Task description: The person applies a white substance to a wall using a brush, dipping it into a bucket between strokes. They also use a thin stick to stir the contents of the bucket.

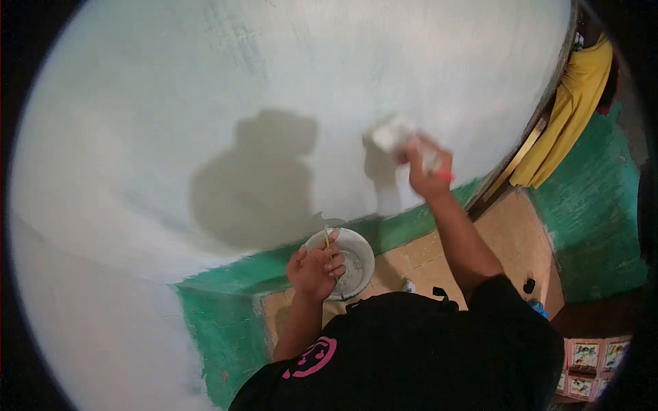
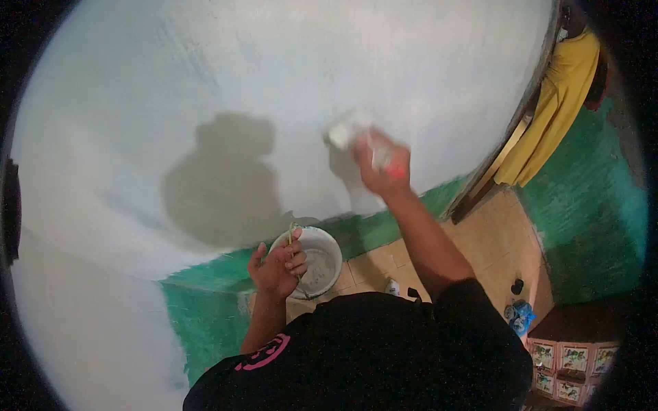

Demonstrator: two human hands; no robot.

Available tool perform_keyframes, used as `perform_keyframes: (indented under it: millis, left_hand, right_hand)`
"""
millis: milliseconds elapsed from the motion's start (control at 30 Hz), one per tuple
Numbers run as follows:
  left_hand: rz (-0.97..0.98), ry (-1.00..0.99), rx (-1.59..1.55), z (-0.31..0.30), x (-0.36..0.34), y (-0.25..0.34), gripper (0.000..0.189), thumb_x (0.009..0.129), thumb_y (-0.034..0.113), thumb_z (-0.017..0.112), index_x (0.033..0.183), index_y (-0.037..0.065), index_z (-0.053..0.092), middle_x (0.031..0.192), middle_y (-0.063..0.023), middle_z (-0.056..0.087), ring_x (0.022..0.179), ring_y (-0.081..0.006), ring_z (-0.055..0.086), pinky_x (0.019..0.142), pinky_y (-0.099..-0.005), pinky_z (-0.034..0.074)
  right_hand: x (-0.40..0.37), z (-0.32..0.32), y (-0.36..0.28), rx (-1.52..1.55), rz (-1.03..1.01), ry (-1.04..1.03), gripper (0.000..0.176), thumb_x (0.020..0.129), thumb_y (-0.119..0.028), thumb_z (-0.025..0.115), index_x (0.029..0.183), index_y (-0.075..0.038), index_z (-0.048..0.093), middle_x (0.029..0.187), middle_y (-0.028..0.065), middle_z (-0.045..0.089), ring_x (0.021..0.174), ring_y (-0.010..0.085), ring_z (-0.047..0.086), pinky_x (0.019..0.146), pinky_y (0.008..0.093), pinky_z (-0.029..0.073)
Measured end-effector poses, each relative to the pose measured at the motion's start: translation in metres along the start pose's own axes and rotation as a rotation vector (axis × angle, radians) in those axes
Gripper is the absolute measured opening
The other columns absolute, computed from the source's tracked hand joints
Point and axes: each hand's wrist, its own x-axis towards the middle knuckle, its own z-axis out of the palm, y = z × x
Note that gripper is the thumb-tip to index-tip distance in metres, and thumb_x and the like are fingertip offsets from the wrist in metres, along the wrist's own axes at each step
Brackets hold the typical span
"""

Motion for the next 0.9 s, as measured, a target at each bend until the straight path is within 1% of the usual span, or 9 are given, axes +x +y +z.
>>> perform_keyframes:
  millis: [33, 67, 133, 200, 367, 467, 600, 800, 900]
  left_hand:
    - [0.002, -0.017, 0.007, 0.000, 0.000, 0.001, 0.075, 0.079, 0.044, 0.046, 0.129, -0.007, 0.026, 0.081, -0.0005, 0.038, 0.065, -0.0111, 0.036, 0.059, -0.0246, 0.032]
    - [0.000, -0.019, 0.003, -0.001, -0.001, 0.002, 0.075, 0.079, 0.044, 0.046, 0.129, -0.007, 0.026, 0.081, -0.0005, 0.038, 0.065, -0.0111, 0.036, 0.059, -0.0246, 0.032]
    - [-0.011, -0.048, -0.039, -0.002, -0.002, 0.003, 0.075, 0.079, 0.043, 0.047, 0.130, -0.007, 0.025, 0.081, -0.0008, 0.038, 0.065, -0.0113, 0.036, 0.059, -0.0249, 0.032]
    - [-0.009, -0.008, -0.036, 0.001, -0.003, 0.003, 0.073, 0.077, 0.043, 0.049, 0.128, -0.005, 0.030, 0.081, 0.0000, 0.038, 0.064, -0.0104, 0.034, 0.057, -0.0239, 0.030]
    - [-0.007, 0.018, -0.045, 0.001, -0.001, 0.005, 0.071, 0.076, 0.043, 0.052, 0.126, -0.003, 0.035, 0.081, 0.0002, 0.038, 0.063, -0.0096, 0.034, 0.056, -0.0232, 0.028]
    - [-0.030, 0.040, -0.062, -0.007, -0.001, 0.005, 0.071, 0.075, 0.043, 0.053, 0.126, -0.003, 0.035, 0.082, -0.0006, 0.039, 0.063, -0.0101, 0.034, 0.057, -0.0235, 0.029]
    - [-0.089, 0.067, -0.015, -0.005, 0.000, 0.011, 0.071, 0.074, 0.042, 0.054, 0.125, -0.003, 0.035, 0.082, -0.0014, 0.040, 0.063, -0.0108, 0.035, 0.057, -0.0239, 0.029]
    - [-0.097, 0.034, -0.026, -0.005, 0.004, 0.012, 0.070, 0.074, 0.042, 0.054, 0.124, -0.004, 0.036, 0.082, -0.0017, 0.040, 0.064, -0.0116, 0.035, 0.056, -0.0246, 0.029]
    - [-0.081, 0.009, -0.016, -0.006, 0.004, 0.010, 0.070, 0.074, 0.042, 0.054, 0.124, -0.004, 0.035, 0.081, -0.0016, 0.039, 0.064, -0.0118, 0.035, 0.056, -0.0248, 0.029]
  right_hand:
    - [0.027, 0.007, -0.024, 0.128, -0.076, 0.127, 0.019, 0.086, -0.012, 0.051, 0.089, 0.003, 0.062, 0.068, 0.0028, 0.058, 0.060, 0.0083, 0.053, 0.056, 0.0220, 0.044]
    - [0.048, 0.001, -0.047, 0.028, -0.175, 0.100, 0.029, 0.089, -0.017, 0.049, 0.100, 0.009, 0.058, 0.088, 0.0123, 0.062, 0.078, 0.0150, 0.060, 0.067, 0.0284, 0.051]
    - [0.076, 0.011, -0.089, 0.193, -0.297, 0.242, 0.033, 0.089, -0.016, 0.044, 0.105, 0.010, 0.055, 0.093, 0.0178, 0.061, 0.084, 0.0252, 0.061, 0.066, 0.0348, 0.053]
    - [0.083, 0.008, -0.095, 0.293, -0.290, 0.269, 0.032, 0.088, -0.013, 0.042, 0.106, 0.010, 0.055, 0.094, 0.0175, 0.061, 0.084, 0.0235, 0.061, 0.065, 0.0333, 0.052]
    - [-0.020, 0.012, 0.026, -0.274, -0.332, 0.107, 0.024, 0.084, -0.011, 0.049, 0.098, 0.005, 0.061, 0.078, 0.0125, 0.064, 0.065, 0.0151, 0.060, 0.060, 0.0263, 0.048]
    - [-0.110, 0.010, 0.066, -0.193, 0.108, -0.089, 0.023, 0.086, -0.011, 0.048, 0.098, 0.005, 0.061, 0.078, 0.0093, 0.064, 0.063, 0.0102, 0.057, 0.058, 0.0246, 0.047]
    - [-0.130, 0.005, 0.070, -0.130, 0.477, -0.176, 0.022, 0.087, -0.012, 0.049, 0.095, 0.005, 0.061, 0.078, 0.0095, 0.064, 0.064, 0.0091, 0.057, 0.058, 0.0235, 0.047]
    - [0.004, -0.001, -0.046, -0.077, -0.064, 0.146, 0.024, 0.087, -0.014, 0.050, 0.103, 0.002, 0.061, 0.080, 0.0090, 0.065, 0.071, 0.0103, 0.059, 0.066, 0.0239, 0.047]
    - [0.039, 0.003, -0.067, 0.239, -0.237, 0.337, 0.027, 0.087, -0.013, 0.050, 0.107, 0.002, 0.059, 0.085, 0.0106, 0.065, 0.072, 0.0125, 0.060, 0.067, 0.0246, 0.048]
